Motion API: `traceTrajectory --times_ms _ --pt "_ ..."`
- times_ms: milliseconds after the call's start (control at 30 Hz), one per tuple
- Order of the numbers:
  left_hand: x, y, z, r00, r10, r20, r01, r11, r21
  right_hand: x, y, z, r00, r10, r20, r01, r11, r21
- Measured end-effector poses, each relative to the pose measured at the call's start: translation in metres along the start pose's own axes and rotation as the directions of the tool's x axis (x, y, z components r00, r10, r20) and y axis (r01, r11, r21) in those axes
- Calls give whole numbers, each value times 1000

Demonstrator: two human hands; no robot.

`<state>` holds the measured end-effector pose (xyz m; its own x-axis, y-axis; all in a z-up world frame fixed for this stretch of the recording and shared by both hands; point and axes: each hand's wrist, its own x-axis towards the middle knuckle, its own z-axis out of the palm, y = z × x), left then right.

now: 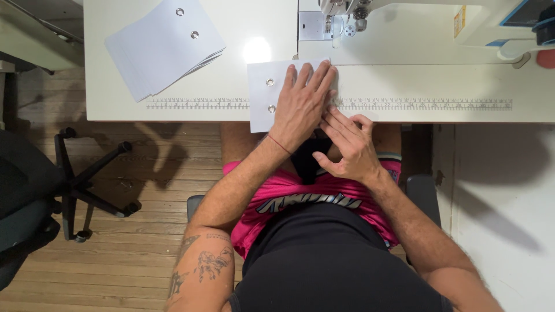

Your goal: Cutting small paper reinforcement tabs with eyelets using scissors at a sewing station

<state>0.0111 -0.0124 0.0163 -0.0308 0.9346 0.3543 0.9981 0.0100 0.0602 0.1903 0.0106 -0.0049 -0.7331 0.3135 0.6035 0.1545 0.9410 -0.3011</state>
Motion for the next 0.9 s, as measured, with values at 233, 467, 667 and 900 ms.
traceTrajectory --times_ms 233,467,667,900 --pt "15 -26 10 998 59 25 -61 993 99 33 -4 -15 992 -20 123 29 997 -73" --pt "30 -21 2 999 -8 37 9 1000 -24 42 11 -10 978 -9 207 41 988 -152" --pt "37 -23 3 999 -43 28 44 999 -27 45 21 -11 955 40 295 -4 992 -124" --pt "41 -23 4 998 -42 54 43 999 -18 48 23 -12 954 43 297 -13 995 -102"
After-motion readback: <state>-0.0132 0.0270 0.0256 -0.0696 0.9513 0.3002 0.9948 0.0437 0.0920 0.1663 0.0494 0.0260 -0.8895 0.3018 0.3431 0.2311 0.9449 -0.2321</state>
